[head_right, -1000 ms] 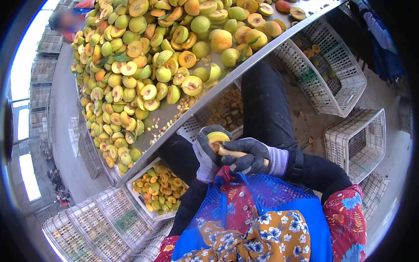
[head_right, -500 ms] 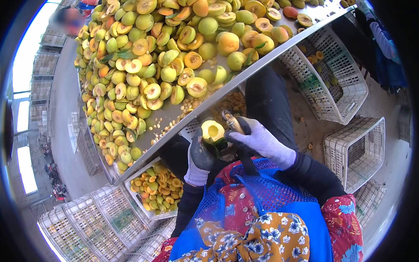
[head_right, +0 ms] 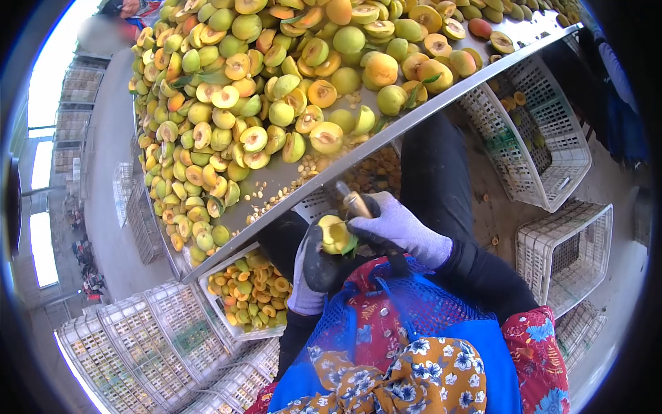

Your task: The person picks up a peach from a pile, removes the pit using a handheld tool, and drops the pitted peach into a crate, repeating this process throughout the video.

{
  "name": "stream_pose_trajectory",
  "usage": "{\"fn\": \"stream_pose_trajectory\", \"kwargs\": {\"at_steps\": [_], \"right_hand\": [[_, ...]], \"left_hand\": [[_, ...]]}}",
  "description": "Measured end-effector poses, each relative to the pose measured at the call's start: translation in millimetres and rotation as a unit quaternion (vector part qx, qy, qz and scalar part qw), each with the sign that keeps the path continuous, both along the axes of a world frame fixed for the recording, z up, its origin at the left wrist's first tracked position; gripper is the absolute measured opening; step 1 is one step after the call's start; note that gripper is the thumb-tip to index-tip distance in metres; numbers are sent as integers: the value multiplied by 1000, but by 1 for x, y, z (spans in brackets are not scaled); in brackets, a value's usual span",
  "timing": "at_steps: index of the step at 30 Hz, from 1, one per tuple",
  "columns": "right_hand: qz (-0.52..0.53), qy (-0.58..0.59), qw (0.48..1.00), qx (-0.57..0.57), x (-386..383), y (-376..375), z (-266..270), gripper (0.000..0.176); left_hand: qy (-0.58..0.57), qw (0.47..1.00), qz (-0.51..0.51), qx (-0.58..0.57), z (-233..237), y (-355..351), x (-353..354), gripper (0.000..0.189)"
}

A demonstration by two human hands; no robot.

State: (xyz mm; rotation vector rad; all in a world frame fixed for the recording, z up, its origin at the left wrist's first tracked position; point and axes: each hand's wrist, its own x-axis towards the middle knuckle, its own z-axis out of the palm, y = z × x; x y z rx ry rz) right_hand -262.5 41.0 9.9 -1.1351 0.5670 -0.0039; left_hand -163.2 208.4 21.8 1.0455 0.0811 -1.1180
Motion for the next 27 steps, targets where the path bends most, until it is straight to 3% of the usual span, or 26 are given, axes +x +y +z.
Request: {"fn": "stream_pose_trajectory", "kwargs": {"at_steps": [1,2,4,5,6,7,8,10,12,14,16,19,20,22,25,26,27], "right_hand": [[-21,42,997,64,2,-7,7,20],[-19,66,993,94,3,-15,20,19],[-58,83,994,42,5,-18,12,22],[-35,95,994,-48,2,-25,7,30],[-40,84,980,-178,-1,-27,-5,32],[-45,71,948,-306,-2,-26,-19,34],[-50,57,901,-427,-4,-24,-29,36],[5,86,921,-380,-2,-25,-18,36],[33,60,914,-400,-1,-25,-21,34],[43,58,919,-388,0,-20,-8,32],[36,63,922,-381,-4,-14,0,29],[9,61,914,-401,-14,-9,4,26],[15,64,916,-396,-14,-9,7,25],[31,70,920,-385,-17,-10,18,25],[20,-14,915,-403,-11,-6,26,25],[24,-29,913,-406,-8,-5,32,25],[27,-44,912,-407,-5,-4,41,26]], "left_hand": [[21,998,46,37,-1,16,6,40],[-28,994,51,89,3,32,14,43],[-236,939,2,251,33,67,39,49],[-352,867,-42,351,47,85,48,52],[-451,756,-81,467,56,103,52,56],[-542,597,-99,583,57,114,56,54],[-581,558,-88,587,59,118,67,53],[-652,473,-66,589,65,101,96,53],[-663,538,-26,520,65,48,133,57],[-697,530,-21,482,58,-19,166,55],[-754,405,-56,514,20,-64,195,54],[-698,500,-135,495,10,-93,193,65],[-733,513,-86,439,-3,-88,195,64],[-798,467,-49,378,-9,-83,187,57],[-606,752,0,259,11,-67,161,56],[-566,806,77,154,-7,-55,158,43],[-437,888,52,135,24,-54,136,42]]}}
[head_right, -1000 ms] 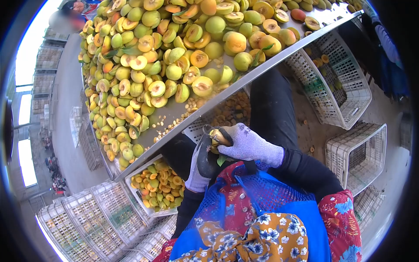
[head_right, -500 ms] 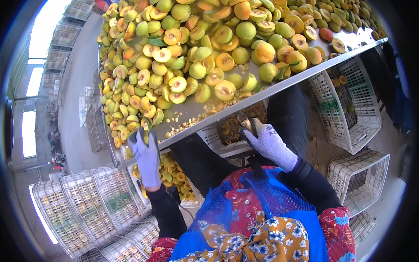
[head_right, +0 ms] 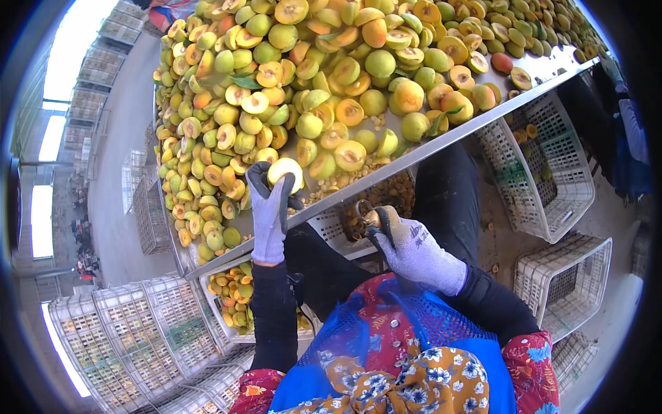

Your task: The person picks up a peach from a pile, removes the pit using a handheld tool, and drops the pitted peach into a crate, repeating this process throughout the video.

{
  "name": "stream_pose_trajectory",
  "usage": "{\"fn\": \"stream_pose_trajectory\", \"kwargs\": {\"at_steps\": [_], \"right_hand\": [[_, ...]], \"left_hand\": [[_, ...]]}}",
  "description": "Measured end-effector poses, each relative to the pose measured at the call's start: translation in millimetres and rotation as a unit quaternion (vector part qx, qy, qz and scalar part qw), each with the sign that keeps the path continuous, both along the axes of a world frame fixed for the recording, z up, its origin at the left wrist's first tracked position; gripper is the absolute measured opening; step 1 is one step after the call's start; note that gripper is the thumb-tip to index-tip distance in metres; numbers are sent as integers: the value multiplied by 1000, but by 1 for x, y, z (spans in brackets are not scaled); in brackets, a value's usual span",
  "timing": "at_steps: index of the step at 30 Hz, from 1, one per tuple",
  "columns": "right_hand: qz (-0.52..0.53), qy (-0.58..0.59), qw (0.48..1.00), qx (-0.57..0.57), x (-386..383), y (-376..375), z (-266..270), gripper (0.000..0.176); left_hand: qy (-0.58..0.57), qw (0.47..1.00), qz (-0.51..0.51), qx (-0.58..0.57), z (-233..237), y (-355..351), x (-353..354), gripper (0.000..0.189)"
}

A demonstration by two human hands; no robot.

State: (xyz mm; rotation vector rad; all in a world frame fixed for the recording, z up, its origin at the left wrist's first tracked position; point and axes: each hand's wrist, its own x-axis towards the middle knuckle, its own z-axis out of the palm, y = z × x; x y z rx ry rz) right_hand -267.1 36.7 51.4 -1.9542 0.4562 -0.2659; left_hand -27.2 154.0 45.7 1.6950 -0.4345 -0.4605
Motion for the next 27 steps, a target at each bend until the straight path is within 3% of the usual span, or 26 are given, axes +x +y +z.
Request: {"fn": "stream_pose_trajectory", "kwargs": {"at_steps": [1,3,4,7,10,12,16,19,20,21,22,23,25,27], "right_hand": [[9,-12,1000,-1,3,2,8,26],[54,-28,997,-50,10,5,23,29],[67,-20,995,-72,13,8,29,30],[91,-6,989,-115,11,10,28,33],[89,4,989,-117,7,13,25,34],[78,-34,986,-146,3,20,19,35],[85,23,995,-52,-3,31,17,35],[136,-164,958,-190,4,27,3,31],[156,-105,979,78,-2,24,10,29],[102,-51,935,336,-3,20,25,29],[79,48,816,571,-3,10,39,29],[50,142,632,760,-4,3,45,30],[132,93,390,907,-8,6,8,37],[147,81,242,956,-14,4,-2,39]], "left_hand": [[154,988,-17,-22,30,1,-24,42],[203,975,-75,-60,17,10,-43,41],[237,967,-98,-12,30,11,-54,40],[374,922,-30,-96,25,12,-85,44],[311,942,-76,-98,9,19,-96,44],[100,990,-90,-32,19,16,-106,44],[16,999,-31,-2,4,17,-123,40],[-40,999,-3,6,1,13,-130,35],[-47,999,6,3,7,10,-135,35],[-52,999,15,2,11,8,-139,34],[-31,999,-8,-20,7,9,-140,34],[-10,999,-32,-42,2,11,-139,33],[38,994,-79,-64,1,11,-135,33],[101,986,-122,-58,4,9,-133,34]]}}
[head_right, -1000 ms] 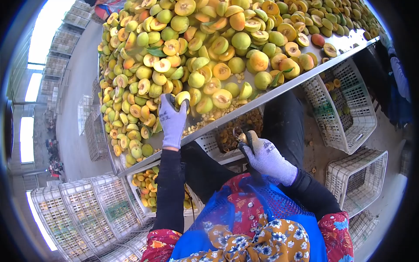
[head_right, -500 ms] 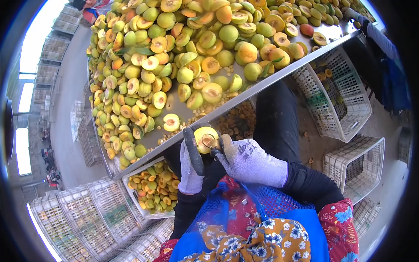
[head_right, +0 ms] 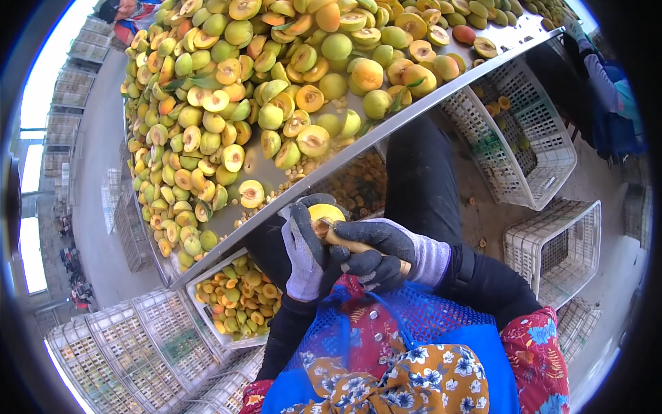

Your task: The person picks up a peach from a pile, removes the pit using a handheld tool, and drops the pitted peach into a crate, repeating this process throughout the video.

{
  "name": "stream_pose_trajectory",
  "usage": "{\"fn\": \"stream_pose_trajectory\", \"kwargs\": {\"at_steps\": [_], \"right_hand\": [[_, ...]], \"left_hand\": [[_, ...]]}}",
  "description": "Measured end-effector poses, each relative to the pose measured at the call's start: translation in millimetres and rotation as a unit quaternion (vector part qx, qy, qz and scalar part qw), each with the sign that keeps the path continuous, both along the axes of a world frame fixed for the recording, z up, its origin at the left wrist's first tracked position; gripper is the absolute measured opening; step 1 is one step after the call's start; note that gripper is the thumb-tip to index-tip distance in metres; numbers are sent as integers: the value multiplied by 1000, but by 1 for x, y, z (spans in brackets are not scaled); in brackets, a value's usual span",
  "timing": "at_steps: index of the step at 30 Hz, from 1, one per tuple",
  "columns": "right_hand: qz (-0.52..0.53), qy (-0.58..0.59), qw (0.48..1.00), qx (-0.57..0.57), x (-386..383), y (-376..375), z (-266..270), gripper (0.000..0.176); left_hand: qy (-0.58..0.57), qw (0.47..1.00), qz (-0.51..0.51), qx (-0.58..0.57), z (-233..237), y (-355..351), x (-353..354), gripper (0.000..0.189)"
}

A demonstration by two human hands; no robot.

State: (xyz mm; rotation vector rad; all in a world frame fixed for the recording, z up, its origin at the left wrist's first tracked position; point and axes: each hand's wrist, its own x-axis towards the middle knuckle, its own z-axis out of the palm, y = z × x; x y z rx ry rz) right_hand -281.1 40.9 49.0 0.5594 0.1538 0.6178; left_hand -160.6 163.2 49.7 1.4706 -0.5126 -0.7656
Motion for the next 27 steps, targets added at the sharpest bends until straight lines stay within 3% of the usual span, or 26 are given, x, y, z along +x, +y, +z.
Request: {"fn": "stream_pose_trajectory", "kwargs": {"at_steps": [1,3,6,7,8,10,13,14,16,17,21,22,24,27], "right_hand": [[-10,-2,999,-31,-2,-1,0,40],[-28,-8,995,-94,-6,-2,-1,41],[-6,-2,998,-60,-12,-3,-11,40],[-9,12,997,-80,-13,1,-18,41],[12,-15,1000,-1,-16,-1,-20,42],[-34,-28,999,-18,-18,3,-28,42],[-69,-8,997,41,-14,0,-33,40],[-75,-9,997,-28,-12,-4,-27,40],[-74,-33,978,-190,-7,-12,-10,40],[-95,-10,973,-211,-4,-15,0,38],[-77,59,937,-336,14,-25,-19,35],[-66,68,920,-381,17,-20,-36,32],[-73,48,865,-494,19,-15,-49,30],[-91,-10,778,-622,19,-14,-44,33]], "left_hand": [[-2,1000,-2,20,0,-2,1,41],[-116,993,-31,1,4,-7,3,45],[-205,975,-63,-62,-4,-8,6,51],[-95,987,-92,-92,-3,-7,5,51],[-7,992,-90,-93,-2,-8,0,52],[69,993,-75,-58,-11,-11,-3,46],[-40,998,-15,51,-54,-6,-5,37],[-146,987,-1,72,-68,-3,-2,40],[-315,940,47,126,-52,9,15,46],[-379,908,78,161,-35,17,25,47],[-337,829,232,381,-40,136,62,54],[-275,822,226,445,-14,152,69,53],[-305,683,172,641,-2,173,81,54],[-337,606,181,698,12,158,96,50]]}}
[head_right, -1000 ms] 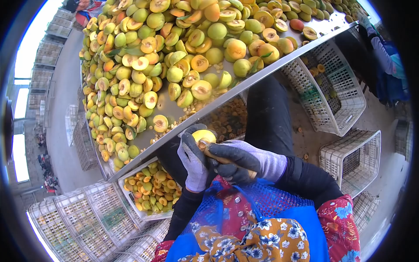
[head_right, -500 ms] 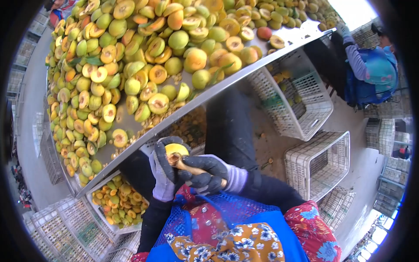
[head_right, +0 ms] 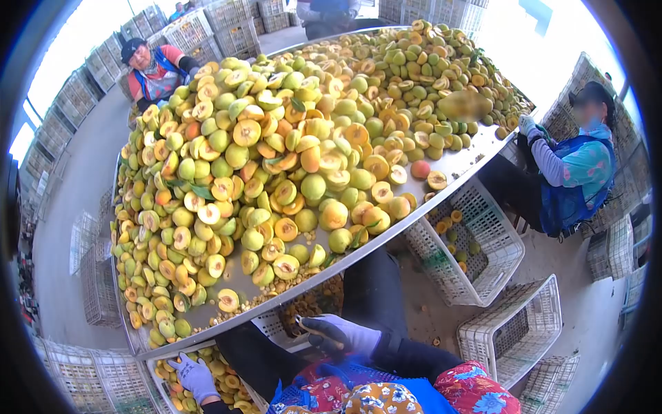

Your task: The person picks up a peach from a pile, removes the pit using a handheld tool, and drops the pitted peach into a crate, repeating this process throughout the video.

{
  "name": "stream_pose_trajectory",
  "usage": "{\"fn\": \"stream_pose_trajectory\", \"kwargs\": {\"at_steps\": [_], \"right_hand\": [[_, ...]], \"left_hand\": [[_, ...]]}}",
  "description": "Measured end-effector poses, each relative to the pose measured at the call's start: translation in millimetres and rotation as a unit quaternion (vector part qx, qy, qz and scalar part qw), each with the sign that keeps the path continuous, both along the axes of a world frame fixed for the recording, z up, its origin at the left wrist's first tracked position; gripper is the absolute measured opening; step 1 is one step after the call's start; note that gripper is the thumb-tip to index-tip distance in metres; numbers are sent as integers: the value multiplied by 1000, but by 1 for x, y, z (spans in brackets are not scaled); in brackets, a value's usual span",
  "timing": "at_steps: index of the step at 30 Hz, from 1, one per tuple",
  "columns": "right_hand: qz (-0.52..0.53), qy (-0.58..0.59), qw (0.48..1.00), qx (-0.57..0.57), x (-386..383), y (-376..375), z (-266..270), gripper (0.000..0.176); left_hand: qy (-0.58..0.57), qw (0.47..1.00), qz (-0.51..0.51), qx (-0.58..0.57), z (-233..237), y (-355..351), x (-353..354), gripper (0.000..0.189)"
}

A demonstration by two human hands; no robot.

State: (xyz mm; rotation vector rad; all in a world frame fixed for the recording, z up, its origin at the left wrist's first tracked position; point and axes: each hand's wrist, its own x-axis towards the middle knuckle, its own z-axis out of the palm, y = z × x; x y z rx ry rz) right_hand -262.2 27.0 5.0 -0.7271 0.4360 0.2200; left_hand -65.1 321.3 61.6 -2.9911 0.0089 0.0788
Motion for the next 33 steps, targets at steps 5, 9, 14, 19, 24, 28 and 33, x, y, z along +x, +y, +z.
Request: {"fn": "stream_pose_trajectory", "kwargs": {"at_steps": [5,9,14,19,24,28,33], "right_hand": [[-11,19,998,-55,-7,5,14,37],[-21,-7,990,-141,-11,13,22,37],[-18,-32,991,-126,-19,16,22,41],[-43,-170,931,-320,-20,13,24,41],[3,-257,866,-428,-20,3,-23,46],[43,79,979,-181,-2,12,68,43],[40,-123,817,-562,-10,16,62,22]], "left_hand": [[-69,975,-158,-137,8,-78,27,50],[86,951,-243,-171,-31,-140,43,54],[97,948,-244,-181,-38,-145,47,61],[138,927,-260,-232,-52,-105,72,68],[154,821,-96,-542,-79,-120,69,57],[-35,750,-418,-512,-69,-134,5,41],[439,442,79,-778,-14,-167,-30,45]]}}
